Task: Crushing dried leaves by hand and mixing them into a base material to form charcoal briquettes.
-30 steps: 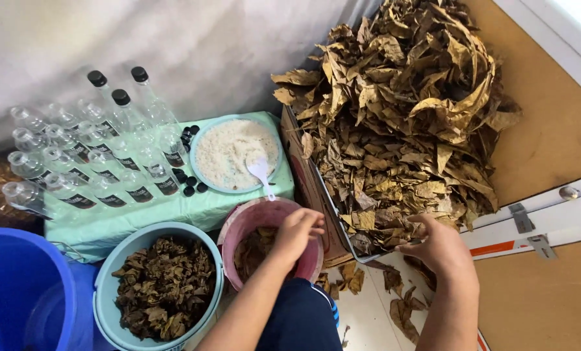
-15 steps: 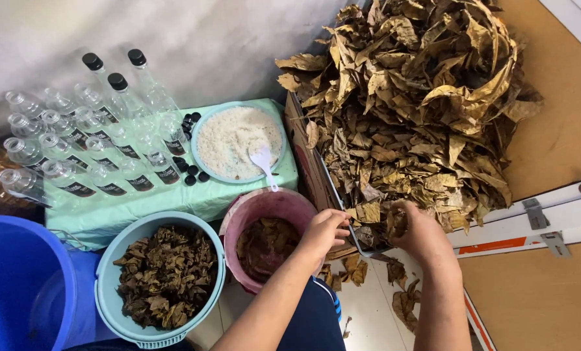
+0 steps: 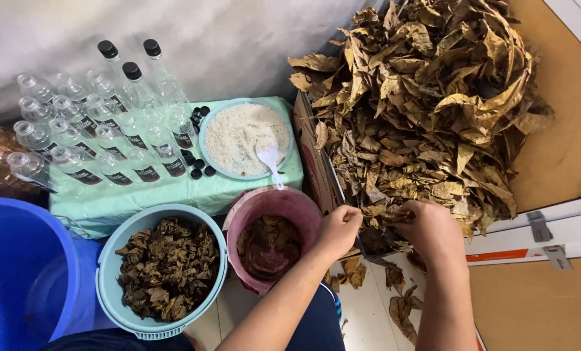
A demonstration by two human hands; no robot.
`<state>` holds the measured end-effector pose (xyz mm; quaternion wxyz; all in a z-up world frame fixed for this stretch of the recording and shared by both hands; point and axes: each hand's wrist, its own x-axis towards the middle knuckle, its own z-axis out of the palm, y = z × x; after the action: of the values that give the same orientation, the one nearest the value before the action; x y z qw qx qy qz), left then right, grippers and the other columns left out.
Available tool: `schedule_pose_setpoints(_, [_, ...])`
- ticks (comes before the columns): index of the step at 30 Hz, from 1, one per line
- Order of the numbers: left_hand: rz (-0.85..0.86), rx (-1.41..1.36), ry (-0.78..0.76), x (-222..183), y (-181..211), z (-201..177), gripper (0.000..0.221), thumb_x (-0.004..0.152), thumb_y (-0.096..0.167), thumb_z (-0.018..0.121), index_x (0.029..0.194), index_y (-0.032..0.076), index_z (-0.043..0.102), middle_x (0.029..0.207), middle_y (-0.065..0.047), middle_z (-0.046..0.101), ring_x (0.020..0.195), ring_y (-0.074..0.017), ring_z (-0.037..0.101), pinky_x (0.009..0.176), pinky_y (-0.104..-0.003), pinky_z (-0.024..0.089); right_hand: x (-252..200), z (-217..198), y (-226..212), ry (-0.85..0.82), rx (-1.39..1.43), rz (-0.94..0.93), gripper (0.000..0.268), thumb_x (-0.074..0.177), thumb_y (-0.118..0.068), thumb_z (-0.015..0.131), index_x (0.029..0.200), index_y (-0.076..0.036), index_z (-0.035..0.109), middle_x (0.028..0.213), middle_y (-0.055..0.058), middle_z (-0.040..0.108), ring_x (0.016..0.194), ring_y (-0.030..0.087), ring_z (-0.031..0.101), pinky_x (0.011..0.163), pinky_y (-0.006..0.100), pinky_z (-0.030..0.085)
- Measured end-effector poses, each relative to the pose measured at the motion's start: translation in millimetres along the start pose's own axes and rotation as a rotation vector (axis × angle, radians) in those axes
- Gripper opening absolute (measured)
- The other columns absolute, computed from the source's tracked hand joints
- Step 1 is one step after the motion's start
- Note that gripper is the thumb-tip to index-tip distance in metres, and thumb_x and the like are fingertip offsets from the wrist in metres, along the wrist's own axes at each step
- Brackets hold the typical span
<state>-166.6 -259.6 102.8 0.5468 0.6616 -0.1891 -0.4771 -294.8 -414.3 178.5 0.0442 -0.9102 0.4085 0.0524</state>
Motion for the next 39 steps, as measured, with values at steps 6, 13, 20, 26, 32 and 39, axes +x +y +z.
schedule_pose_setpoints(6, [0.093,-0.427,-0.029,22,3,13,0.083,0.104,0.056,0.061,0.156,-0.003,0.034,0.144,-0.031,0.048,0.125,-0.0369,0.06,0.101,-0.046,0.055,-13,-34,-32,0.159,0.111,-0.127,0.032,0.075,-0.023,0.086,0.106,-0.023,0.077,0.095,0.006,0.076,0.094,0.031,0.077,0.077,0.045,0.067])
schedule_pose_setpoints(13, [0.0,-0.746,-0.009,35,21,20,0.083,0.093,0.072,0.065,0.144,0.007,0.051,0.153,-0.037,0.035,0.134,-0.0491,0.049,0.104,-0.052,0.054,8,43,-69,0.344,0.328,-0.329,0.024,0.072,-0.012,0.086,0.095,-0.017,0.082,0.086,0.011,0.077,0.084,0.034,0.077,0.071,0.044,0.065])
schedule_pose_setpoints(20, [-0.12,-0.745,0.329,-36,68,-44,0.111,0.078,0.059,0.081,0.159,0.002,0.03,0.162,-0.029,0.031,0.149,-0.0429,0.038,0.119,-0.053,0.041,-18,27,-153,0.287,0.546,-0.457,0.02,0.078,0.002,0.07,0.093,-0.008,0.079,0.092,0.014,0.067,0.085,0.041,0.072,0.073,0.046,0.063])
schedule_pose_setpoints(26, [-0.281,-0.73,0.645,2,-19,-110,0.068,0.081,0.056,0.077,0.129,0.01,0.067,0.134,-0.013,0.064,0.124,-0.028,0.061,0.103,-0.044,0.054,-15,61,-230,0.253,0.378,-0.42,0.012,0.075,-0.025,0.078,0.087,-0.025,0.075,0.077,0.001,0.072,0.079,0.028,0.074,0.071,0.043,0.061])
schedule_pose_setpoints(32, [-0.189,-0.894,0.847,10,-127,-216,0.06,0.099,0.055,0.061,0.125,0.001,0.064,0.122,-0.022,0.065,0.115,-0.0344,0.064,0.1,-0.046,0.054,-24,96,-303,-0.036,0.358,-0.836,0.02,0.078,-0.016,0.07,0.095,-0.016,0.08,0.102,0.009,0.071,0.089,0.035,0.074,0.074,0.044,0.064])
schedule_pose_setpoints(39, [-0.382,-0.418,0.856,-22,-167,-322,0.067,0.097,0.075,0.046,0.134,0.024,0.069,0.137,0.001,0.065,0.131,-0.0289,0.054,0.116,-0.053,0.03,-63,65,-372,-0.474,0.717,-0.671,0.03,0.099,-0.018,0.058,0.124,-0.008,0.073,0.117,0.019,0.067,0.102,0.037,0.075,0.085,0.047,0.063])
